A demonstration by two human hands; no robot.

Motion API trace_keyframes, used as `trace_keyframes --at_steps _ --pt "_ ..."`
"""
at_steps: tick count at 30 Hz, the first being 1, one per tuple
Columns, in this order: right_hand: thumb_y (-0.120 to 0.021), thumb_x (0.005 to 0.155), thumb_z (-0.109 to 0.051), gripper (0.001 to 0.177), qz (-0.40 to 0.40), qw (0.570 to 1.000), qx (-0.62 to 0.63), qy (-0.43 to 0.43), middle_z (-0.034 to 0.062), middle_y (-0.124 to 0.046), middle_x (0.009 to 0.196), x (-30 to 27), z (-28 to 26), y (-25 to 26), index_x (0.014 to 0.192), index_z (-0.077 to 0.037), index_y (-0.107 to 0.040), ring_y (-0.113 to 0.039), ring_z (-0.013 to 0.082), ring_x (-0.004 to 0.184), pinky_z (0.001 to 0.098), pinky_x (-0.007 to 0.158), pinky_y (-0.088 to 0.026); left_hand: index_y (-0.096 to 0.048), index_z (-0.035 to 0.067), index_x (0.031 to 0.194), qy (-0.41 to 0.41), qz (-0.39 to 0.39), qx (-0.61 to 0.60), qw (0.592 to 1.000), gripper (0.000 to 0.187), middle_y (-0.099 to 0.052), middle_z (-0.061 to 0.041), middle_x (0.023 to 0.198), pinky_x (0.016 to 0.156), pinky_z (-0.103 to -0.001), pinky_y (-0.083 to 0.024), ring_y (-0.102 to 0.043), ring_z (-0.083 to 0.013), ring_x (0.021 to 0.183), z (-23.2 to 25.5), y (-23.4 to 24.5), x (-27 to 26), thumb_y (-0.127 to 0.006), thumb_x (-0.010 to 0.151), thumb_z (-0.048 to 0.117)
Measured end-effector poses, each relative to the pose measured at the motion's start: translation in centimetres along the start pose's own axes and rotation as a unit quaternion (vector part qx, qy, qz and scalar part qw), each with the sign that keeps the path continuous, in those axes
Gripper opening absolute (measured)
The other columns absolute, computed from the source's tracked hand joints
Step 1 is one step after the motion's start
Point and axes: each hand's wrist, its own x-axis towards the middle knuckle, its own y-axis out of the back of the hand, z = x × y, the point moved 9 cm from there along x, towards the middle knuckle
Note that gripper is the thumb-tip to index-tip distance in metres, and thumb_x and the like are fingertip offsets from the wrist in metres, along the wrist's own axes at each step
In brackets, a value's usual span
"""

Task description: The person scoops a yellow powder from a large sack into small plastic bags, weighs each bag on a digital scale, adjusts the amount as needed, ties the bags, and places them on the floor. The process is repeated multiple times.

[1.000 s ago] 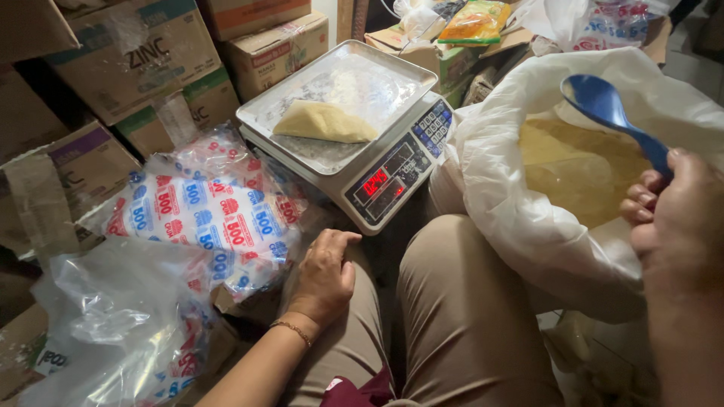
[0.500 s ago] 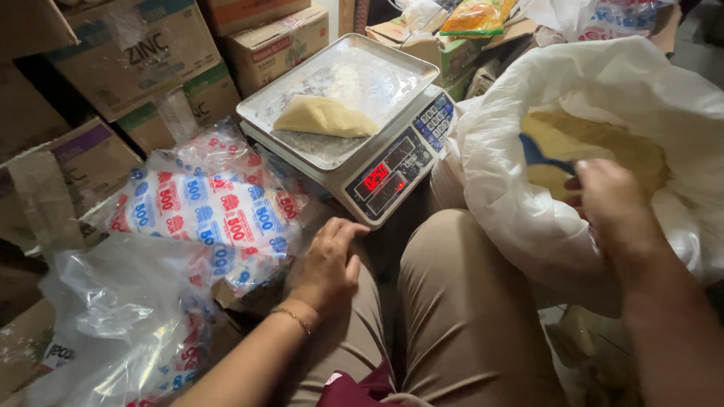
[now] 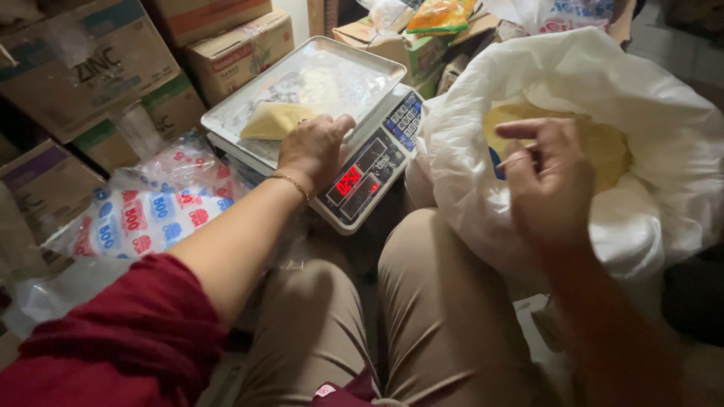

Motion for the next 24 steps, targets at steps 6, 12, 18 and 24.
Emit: trace_keyframes --at_steps 6,12,18,24 --pt "-0.055 0.097 0.002 0.02 -0.053 0.998 0.032 0.009 0.0091 -0.062 0.105 -1.3 -2.5 -3.4 0.109 -0.003 -0.071 -0.068 0.0121 0.076 0.0264 0.071 -0.055 -0.071 0.016 0.095 0.03 0.034 0.036 0.998 0.012 -0.066 -0.014 0.107 0.082 -0.048 -0.055 -0.067 -0.0368 0.099 -1.6 -0.9 1.5 -0.062 0.1 0.021" --pt "-0.056 0.099 0.0 0.019 -0.076 0.995 0.051 -0.026 0.0086 -0.064 0.104 -1.8 -1.6 -4.6 0.106 -0.003 -0.073 -0.068 0.0119 0.074 0.0256 0.068 -0.055 -0.069 0.011 0.089 0.037 0.182 -0.09 0.978 0.003 -0.063 -0.014 0.106 0.081 -0.044 -0.058 -0.068 -0.0327 0.093 -3.7 2.7 1.7 -0.068 0.092 0.01" --pt "-0.054 0.099 -0.002 0.021 -0.087 0.993 0.073 -0.043 0.0073 -0.064 0.101 -1.8 -1.3 -4.8 0.106 -0.004 -0.073 -0.066 0.0115 0.075 0.0253 0.07 -0.054 -0.055 0.005 0.098 0.05 0.299 -0.236 0.923 0.017 -0.062 -0.011 0.093 0.078 -0.034 -0.055 -0.069 -0.0224 0.087 -6.9 7.9 2.7 -0.071 0.094 0.001" --pt "-0.056 0.098 -0.006 0.02 -0.12 0.99 0.067 -0.041 0.0062 -0.065 0.098 -0.5 -2.3 -5.1 0.108 -0.005 -0.074 -0.066 0.0118 0.076 0.0261 0.069 -0.053 -0.067 0.005 0.1 -0.084 0.305 -0.252 0.915 0.008 -0.064 -0.009 0.093 0.07 -0.031 -0.052 -0.066 -0.0164 0.079 -6.5 13.0 3.5 -0.07 0.1 -0.002"
